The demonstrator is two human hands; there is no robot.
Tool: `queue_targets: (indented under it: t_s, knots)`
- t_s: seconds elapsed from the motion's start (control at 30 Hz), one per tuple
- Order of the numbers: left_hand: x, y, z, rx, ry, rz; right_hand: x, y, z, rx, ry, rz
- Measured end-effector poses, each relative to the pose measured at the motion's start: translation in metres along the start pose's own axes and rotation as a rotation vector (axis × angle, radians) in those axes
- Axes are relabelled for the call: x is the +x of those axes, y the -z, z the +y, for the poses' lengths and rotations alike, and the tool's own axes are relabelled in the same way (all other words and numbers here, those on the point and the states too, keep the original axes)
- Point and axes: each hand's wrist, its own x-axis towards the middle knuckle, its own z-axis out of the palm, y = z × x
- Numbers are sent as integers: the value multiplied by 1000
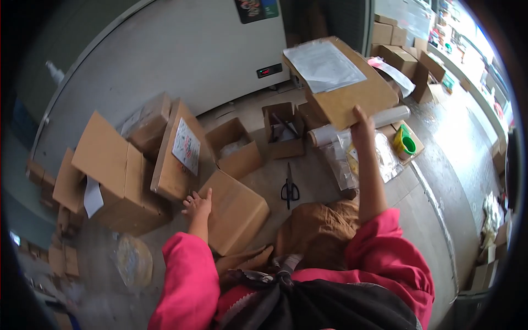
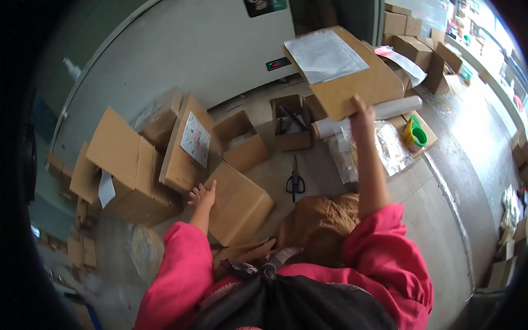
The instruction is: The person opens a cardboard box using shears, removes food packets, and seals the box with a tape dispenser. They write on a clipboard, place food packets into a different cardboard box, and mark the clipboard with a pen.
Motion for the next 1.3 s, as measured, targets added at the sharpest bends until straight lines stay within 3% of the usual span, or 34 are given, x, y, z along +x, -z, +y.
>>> queue_targets:
  t_s: [0.07,0.13,0.2,0.3,0.4,0.47,0.5,0.57,0.63,0.7,0.73,0.8,0.83,0.9,0.93,1.0,1.07,1.13,1.17,1.3]
  knots:
    - [-1,-2,-15,-39,76,-48,-61,-40,27,174,-17,-41]
    - [5,2,-36,60,-202,-85,-112,-69,54,294,-156,-131]
    - [11,-24,-57,-37,-339,-139,-151,-89,78,315,-226,-222]
    - [-20,-44,-68,-135,-315,-175,-192,-103,110,246,-390,-319]
    - [-46,-56,-81,-224,-291,-56,-225,-116,118,258,-524,-399]
    - [-65,-28,-94,-450,-328,-520,-244,-124,122,255,-602,-453]
    - [-48,-54,-109,-628,-377,-533,-254,-128,121,260,-646,-460]
    - [-38,-32,-118,-747,-347,-647,-272,-131,121,261,-718,-480]
    - [-70,12,-102,-1498,-480,-291,-289,-132,121,252,-772,-492]
    - [-87,59,-88,-2109,-457,-404,-306,-137,122,247,-803,-510]
    - [-93,72,-82,-2125,-432,-398,-312,-136,126,233,-825,-514]
    - [-101,82,-76,-2151,-587,-53,-321,-132,139,178,-926,-512]
    - [-102,78,-76,-2153,-566,-51,-320,-124,140,175,-943,-509]
    - [-100,68,-83,-2202,-483,14,-313,-112,141,-352,-787,-897]
    - [-99,61,-89,-2195,-468,19,-315,-108,140,-345,-800,-899]
    - [-96,53,-102,-2229,-437,82,-322,-103,137,-1100,174,-1283]
    - [-95,50,-113,-2224,-426,125,-330,-93,143,-1254,237,-1324]
    - [-94,48,-120,-2226,-420,160,-332,-100,135,-1406,449,-1425]
    - [-93,48,-125,-2200,-410,180,-331,-99,135,-1470,419,-1475]
    - [-93,49,-143,-2179,-397,192,-282,-74,148,-1397,637,-1706]
